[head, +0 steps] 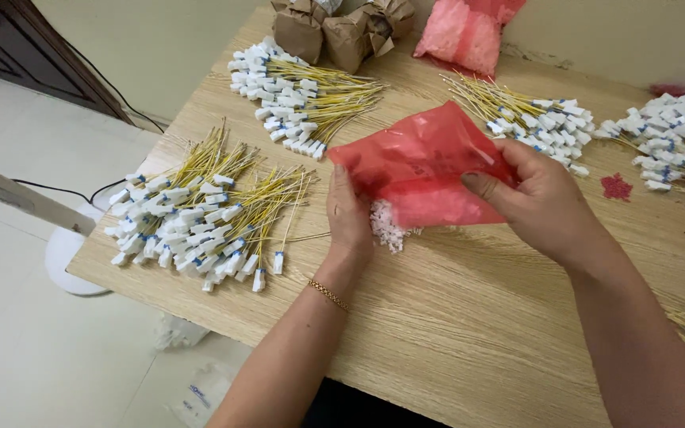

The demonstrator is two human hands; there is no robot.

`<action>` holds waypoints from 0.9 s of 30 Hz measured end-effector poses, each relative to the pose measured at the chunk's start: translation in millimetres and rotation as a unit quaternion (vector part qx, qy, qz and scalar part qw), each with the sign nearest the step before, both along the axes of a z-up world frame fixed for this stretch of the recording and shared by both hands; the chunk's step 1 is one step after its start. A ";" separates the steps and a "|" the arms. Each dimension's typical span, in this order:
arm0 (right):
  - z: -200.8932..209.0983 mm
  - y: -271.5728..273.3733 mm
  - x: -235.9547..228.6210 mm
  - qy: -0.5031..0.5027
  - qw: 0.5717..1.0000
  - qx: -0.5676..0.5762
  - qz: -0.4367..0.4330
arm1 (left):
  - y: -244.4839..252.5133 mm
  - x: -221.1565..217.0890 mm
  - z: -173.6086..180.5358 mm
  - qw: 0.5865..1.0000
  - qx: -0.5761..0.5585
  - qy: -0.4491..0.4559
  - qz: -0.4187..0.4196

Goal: The person is manually assembling electronic wire harnesses by sliding white plastic components onto wires.

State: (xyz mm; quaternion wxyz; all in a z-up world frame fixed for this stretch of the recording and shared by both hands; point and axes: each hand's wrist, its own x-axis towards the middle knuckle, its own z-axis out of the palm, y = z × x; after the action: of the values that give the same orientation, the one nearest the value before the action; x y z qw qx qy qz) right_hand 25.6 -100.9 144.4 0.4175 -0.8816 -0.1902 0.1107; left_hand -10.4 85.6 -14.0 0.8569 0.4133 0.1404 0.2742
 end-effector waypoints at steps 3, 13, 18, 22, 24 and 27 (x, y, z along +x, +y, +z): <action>-2.0 -4.9 4.1 -0.011 1.000 0.027 0.010 | -2.5 -5.5 11.7 1.000 0.019 0.007 -0.018; -0.2 1.2 5.2 -0.042 0.998 0.028 0.034 | -1.8 -4.3 8.8 1.000 0.001 0.000 -0.024; 4.9 2.5 6.3 -0.070 0.997 0.003 0.038 | -0.7 1.3 -1.7 0.999 -0.013 -0.047 -0.009; 10.3 6.7 5.1 -0.052 0.998 0.015 0.026 | -0.7 -0.5 5.3 0.999 0.000 -0.036 -0.023; 9.8 6.3 6.5 -0.043 0.998 0.036 0.030 | -1.6 -4.5 15.7 0.999 0.004 -0.015 -0.030; 0.9 -1.4 11.0 -0.037 0.998 0.054 0.023 | -0.3 -0.6 -0.4 0.999 -0.033 -0.001 -0.029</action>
State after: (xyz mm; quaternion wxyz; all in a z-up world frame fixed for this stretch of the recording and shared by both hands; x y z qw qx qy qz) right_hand 36.6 -102.3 145.3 0.4544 -0.8566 -0.2317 0.0776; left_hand -11.0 85.4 -14.4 0.8778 0.3882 0.1370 0.2448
